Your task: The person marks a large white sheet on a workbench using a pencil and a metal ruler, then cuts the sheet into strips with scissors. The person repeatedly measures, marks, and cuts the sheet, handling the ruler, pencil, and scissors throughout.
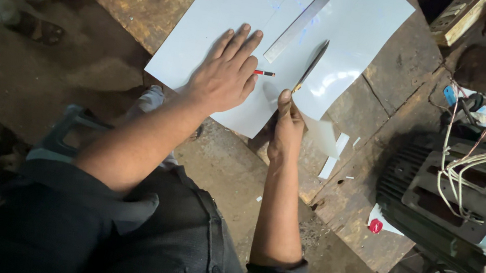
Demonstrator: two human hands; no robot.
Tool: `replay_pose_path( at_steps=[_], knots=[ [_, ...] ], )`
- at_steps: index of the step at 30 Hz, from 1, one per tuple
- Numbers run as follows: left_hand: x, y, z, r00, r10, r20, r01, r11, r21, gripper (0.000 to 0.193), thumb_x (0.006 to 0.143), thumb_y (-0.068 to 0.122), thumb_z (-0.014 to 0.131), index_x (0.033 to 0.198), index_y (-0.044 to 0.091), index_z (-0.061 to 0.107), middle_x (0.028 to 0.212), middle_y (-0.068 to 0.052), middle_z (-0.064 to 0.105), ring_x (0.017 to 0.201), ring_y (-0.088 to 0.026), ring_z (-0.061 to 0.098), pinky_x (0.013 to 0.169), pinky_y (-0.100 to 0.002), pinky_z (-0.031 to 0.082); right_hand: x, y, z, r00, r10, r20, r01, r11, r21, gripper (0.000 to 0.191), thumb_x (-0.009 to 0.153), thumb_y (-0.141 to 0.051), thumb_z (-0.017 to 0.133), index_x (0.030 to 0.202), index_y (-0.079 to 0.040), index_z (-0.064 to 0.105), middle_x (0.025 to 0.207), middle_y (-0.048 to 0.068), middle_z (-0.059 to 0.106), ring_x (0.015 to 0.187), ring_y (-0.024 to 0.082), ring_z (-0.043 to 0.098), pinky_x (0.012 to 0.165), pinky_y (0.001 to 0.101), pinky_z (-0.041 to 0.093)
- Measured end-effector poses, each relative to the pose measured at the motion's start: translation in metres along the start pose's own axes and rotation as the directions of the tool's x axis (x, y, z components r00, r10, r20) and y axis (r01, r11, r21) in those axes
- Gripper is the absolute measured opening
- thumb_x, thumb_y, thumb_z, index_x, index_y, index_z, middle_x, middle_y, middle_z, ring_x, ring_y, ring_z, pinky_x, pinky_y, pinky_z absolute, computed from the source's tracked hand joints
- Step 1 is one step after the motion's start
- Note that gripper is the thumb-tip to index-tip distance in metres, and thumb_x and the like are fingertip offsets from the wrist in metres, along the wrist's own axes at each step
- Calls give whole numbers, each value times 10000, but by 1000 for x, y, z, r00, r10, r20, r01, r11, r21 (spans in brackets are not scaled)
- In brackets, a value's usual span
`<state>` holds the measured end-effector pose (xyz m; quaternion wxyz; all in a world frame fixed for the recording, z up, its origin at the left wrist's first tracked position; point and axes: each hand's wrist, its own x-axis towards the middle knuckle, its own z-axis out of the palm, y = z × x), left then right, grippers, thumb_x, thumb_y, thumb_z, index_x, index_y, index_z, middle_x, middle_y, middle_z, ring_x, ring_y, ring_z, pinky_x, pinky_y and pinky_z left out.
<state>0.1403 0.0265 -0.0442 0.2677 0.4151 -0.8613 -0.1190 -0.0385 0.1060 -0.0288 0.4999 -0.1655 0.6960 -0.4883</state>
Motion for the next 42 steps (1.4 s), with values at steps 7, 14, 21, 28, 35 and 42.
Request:
replay_pose_path(
  at_steps=[7, 14, 21, 28, 35, 42],
  knots=[
    [5, 1, 4, 1000, 7, 13, -7, 1000, 5, 267, 970, 259, 621, 1058, 7, 621, 1587, -252, 443, 1508, -426, 336, 1244, -560, 243, 25, 1, -10, 1000, 19, 20, -19, 1000, -1, 501, 917, -560, 759, 883, -76, 636, 639, -40, 539, 516, 72, 473, 471, 248, 355],
    [4, -2, 3, 1000, -9, 18, 9, 1000, -27, 247, 987, 256, 622, 1041, 15, 617, 1587, -250, 447, 1517, -419, 338, 1254, -558, 242, 31, -8, -3, 999, 13, -30, -13, 1000, -9, 492, 851, -570, 749, 958, -93, 700, 643, -64, 543, 502, 52, 472, 447, 242, 353],
    [8, 0, 8, 1000, -10, 29, 10, 1000, -25, 242, 984, 259, 622, 1030, 21, 616, 1585, -246, 447, 1513, -419, 337, 1250, -557, 246, 45, -17, -4, 1000, -22, 12, 22, 1000, 23, 441, 864, -555, 770, 898, -130, 657, 621, -68, 522, 483, 51, 441, 432, 242, 321],
    [8, 0, 13, 999, -13, 33, 14, 999, -37, 245, 995, 260, 608, 1034, 18, 617, 1590, -251, 438, 1520, -419, 328, 1255, -558, 236, 68, -20, -10, 999, -32, 4, 31, 999, 38, 438, 895, -554, 771, 836, -150, 615, 619, -68, 504, 490, 60, 452, 438, 250, 329],
    [11, 3, 18, 999, -16, 45, 17, 1000, -26, 254, 990, 268, 607, 1034, 18, 613, 1598, -249, 427, 1523, -416, 318, 1254, -561, 235, 77, -25, -18, 996, -69, 56, 74, 994, -83, 408, 874, -551, 730, 883, -144, 698, 633, -65, 567, 489, 54, 469, 434, 246, 328],
    [12, 3, 17, 999, 2, 40, -1, 1000, -20, 256, 984, 265, 607, 1035, 14, 616, 1596, -252, 434, 1522, -419, 326, 1259, -556, 237, 99, -36, -18, 999, -36, -2, 35, 998, -55, 474, 862, -599, 757, 823, -144, 631, 591, -45, 519, 460, 79, 480, 413, 254, 349]
  ],
)
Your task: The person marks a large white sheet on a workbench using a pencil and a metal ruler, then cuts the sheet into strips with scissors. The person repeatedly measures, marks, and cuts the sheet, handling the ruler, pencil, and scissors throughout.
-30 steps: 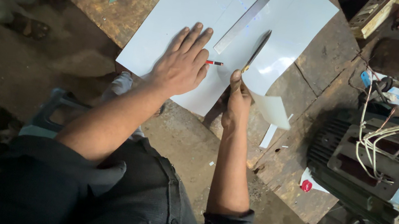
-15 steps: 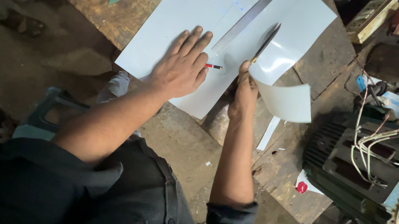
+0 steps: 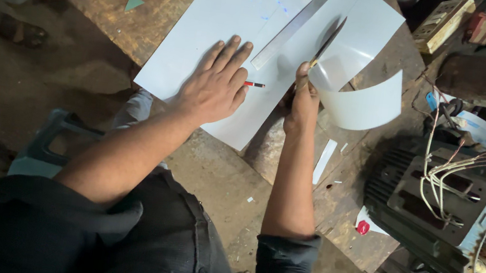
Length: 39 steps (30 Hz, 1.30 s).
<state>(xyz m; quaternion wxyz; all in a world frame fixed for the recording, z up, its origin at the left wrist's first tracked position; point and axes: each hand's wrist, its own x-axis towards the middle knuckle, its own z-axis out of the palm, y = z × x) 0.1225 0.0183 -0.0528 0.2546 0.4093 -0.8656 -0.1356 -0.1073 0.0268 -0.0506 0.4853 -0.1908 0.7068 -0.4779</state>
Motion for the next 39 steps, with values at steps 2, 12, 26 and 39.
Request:
replay_pose_path(
  at_steps=[2, 12, 26, 39],
  knots=[
    [2, 1, 1, 1000, -3, -4, 3, 1000, -4, 258, 983, 269, 608, 1028, 15, 617, 1591, -252, 440, 1515, -423, 333, 1253, -558, 238, 4, -1, -2, 1000, 17, -11, -18, 998, -55, 492, 821, -626, 732, 802, -139, 662, 544, -35, 506, 411, 90, 463, 379, 259, 328],
    [3, -2, -2, 1000, -17, 19, 17, 1000, -5, 256, 964, 273, 612, 1016, 22, 617, 1588, -240, 444, 1510, -411, 345, 1249, -545, 242, 22, -6, 0, 1000, 6, -8, -6, 1000, 25, 458, 853, -607, 759, 812, -169, 631, 609, -55, 514, 480, 72, 482, 433, 259, 356],
    [9, -5, -1, 1000, -11, 22, 11, 1000, -21, 256, 975, 272, 603, 1016, 19, 611, 1592, -243, 440, 1512, -415, 344, 1250, -550, 243, 51, -22, -3, 999, 8, 40, -13, 994, 112, 457, 896, -552, 782, 799, -174, 543, 647, -48, 479, 529, 90, 470, 462, 270, 351],
    [17, -6, 0, 1000, -2, 21, 3, 1000, -29, 240, 949, 260, 621, 998, 25, 613, 1577, -243, 461, 1504, -420, 358, 1247, -559, 250, 70, -23, -6, 1000, 27, 11, -28, 996, 80, 444, 848, -571, 769, 787, -168, 591, 623, -38, 497, 500, 100, 464, 442, 266, 351]
  ],
)
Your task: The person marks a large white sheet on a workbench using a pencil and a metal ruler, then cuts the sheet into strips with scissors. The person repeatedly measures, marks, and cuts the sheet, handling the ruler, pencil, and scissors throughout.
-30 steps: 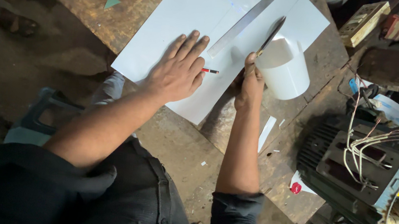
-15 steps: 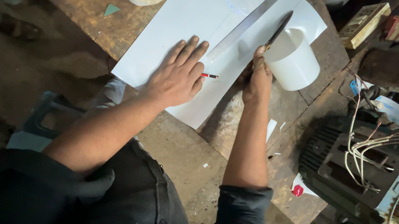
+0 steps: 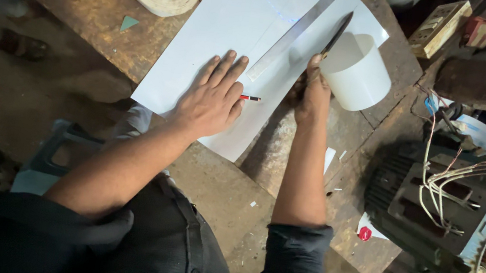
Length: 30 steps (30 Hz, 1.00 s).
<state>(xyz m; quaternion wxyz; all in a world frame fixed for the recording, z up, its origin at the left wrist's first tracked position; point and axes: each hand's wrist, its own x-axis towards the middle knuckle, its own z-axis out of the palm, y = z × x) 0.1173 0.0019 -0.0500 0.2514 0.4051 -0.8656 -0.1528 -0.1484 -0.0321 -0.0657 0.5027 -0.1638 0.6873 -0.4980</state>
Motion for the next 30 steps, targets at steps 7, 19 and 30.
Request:
replay_pose_path(
  at_steps=[7, 19, 30],
  knots=[
    [4, 3, 4, 1000, 23, -12, -22, 999, 28, 279, 964, 282, 610, 1032, 12, 625, 1577, -245, 456, 1506, -419, 351, 1246, -558, 251, 9, -14, -1, 1000, 9, -19, -9, 1000, 8, 415, 864, -546, 756, 805, -162, 610, 631, -35, 506, 499, 102, 460, 443, 272, 349],
    [6, 3, 10, 1000, 13, 21, -13, 1000, 14, 270, 967, 278, 605, 1012, 12, 623, 1579, -257, 456, 1508, -428, 350, 1248, -561, 247, 27, -16, -3, 996, -77, -41, 76, 996, -36, 390, 814, -527, 809, 910, -162, 711, 709, -44, 623, 576, 85, 594, 511, 276, 479],
    [7, 1, 13, 1000, 17, 9, -17, 999, 30, 276, 965, 286, 606, 1023, 17, 627, 1576, -249, 468, 1505, -418, 360, 1244, -556, 251, 37, -14, -6, 992, -115, -55, 105, 982, -158, 432, 809, -566, 802, 873, -168, 646, 611, -46, 513, 501, 72, 494, 383, 259, 312]
  ],
)
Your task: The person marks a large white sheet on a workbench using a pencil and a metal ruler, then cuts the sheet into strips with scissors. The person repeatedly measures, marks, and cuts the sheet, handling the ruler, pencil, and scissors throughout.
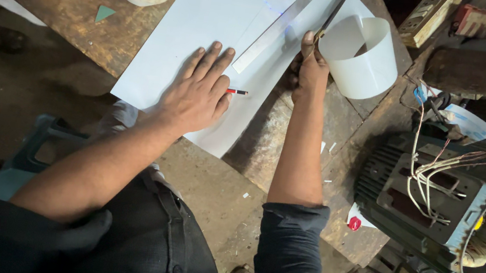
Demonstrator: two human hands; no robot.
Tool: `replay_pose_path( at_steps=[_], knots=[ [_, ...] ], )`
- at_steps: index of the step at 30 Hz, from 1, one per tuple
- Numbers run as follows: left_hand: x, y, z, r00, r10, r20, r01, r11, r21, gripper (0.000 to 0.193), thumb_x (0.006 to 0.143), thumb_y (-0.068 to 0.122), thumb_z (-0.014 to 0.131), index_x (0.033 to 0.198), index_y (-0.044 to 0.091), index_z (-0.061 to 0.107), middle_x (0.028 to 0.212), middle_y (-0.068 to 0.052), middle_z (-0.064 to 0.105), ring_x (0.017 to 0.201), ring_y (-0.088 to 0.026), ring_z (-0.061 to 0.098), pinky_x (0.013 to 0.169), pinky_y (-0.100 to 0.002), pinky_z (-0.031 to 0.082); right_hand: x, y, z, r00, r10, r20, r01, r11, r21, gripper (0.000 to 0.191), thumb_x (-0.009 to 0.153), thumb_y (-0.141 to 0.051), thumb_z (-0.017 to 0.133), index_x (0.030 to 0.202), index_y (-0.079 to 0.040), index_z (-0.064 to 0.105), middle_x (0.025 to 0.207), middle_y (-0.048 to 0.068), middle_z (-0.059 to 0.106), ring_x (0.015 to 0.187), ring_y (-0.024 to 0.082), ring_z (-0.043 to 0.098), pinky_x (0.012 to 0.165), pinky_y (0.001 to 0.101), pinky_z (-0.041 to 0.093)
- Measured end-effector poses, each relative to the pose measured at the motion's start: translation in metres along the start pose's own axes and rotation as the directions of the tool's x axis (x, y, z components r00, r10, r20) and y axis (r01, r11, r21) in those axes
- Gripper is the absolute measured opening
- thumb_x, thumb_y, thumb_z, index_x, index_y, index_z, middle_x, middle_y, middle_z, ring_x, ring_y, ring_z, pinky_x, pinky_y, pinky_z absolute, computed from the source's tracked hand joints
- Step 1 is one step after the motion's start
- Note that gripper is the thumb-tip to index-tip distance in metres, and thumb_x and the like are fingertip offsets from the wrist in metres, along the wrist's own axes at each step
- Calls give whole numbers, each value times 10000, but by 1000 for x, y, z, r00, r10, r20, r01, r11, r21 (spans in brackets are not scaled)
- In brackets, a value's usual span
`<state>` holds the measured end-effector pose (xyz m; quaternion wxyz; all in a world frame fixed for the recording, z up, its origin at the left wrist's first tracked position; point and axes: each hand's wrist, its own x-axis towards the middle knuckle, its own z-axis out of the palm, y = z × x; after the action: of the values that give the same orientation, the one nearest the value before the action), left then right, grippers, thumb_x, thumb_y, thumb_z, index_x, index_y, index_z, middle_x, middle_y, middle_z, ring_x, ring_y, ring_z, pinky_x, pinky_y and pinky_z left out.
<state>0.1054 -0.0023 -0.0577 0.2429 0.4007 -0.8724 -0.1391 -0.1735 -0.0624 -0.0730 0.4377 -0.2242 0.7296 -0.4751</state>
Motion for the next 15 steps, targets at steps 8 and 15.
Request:
replay_pose_path(
  at_steps=[8, 15],
  knots=[
    [3, 2, -2, 1000, -1, 4, 1, 1000, 0, 272, 968, 285, 597, 1012, 19, 627, 1570, -252, 470, 1498, -420, 366, 1242, -556, 253, 1, -17, 3, 998, 50, -25, -49, 998, 32, 425, 795, -576, 826, 857, -187, 668, 624, -76, 487, 488, 64, 435, 394, 254, 274],
    [1, 6, 2, 1000, 7, -4, -7, 1000, 21, 251, 996, 272, 596, 990, 22, 616, 1569, -244, 476, 1504, -412, 371, 1250, -551, 265, 6, -14, 2, 991, 116, -69, -120, 992, -43, 426, 805, -564, 821, 861, -172, 663, 626, -61, 523, 501, 74, 473, 409, 262, 292]
  ],
)
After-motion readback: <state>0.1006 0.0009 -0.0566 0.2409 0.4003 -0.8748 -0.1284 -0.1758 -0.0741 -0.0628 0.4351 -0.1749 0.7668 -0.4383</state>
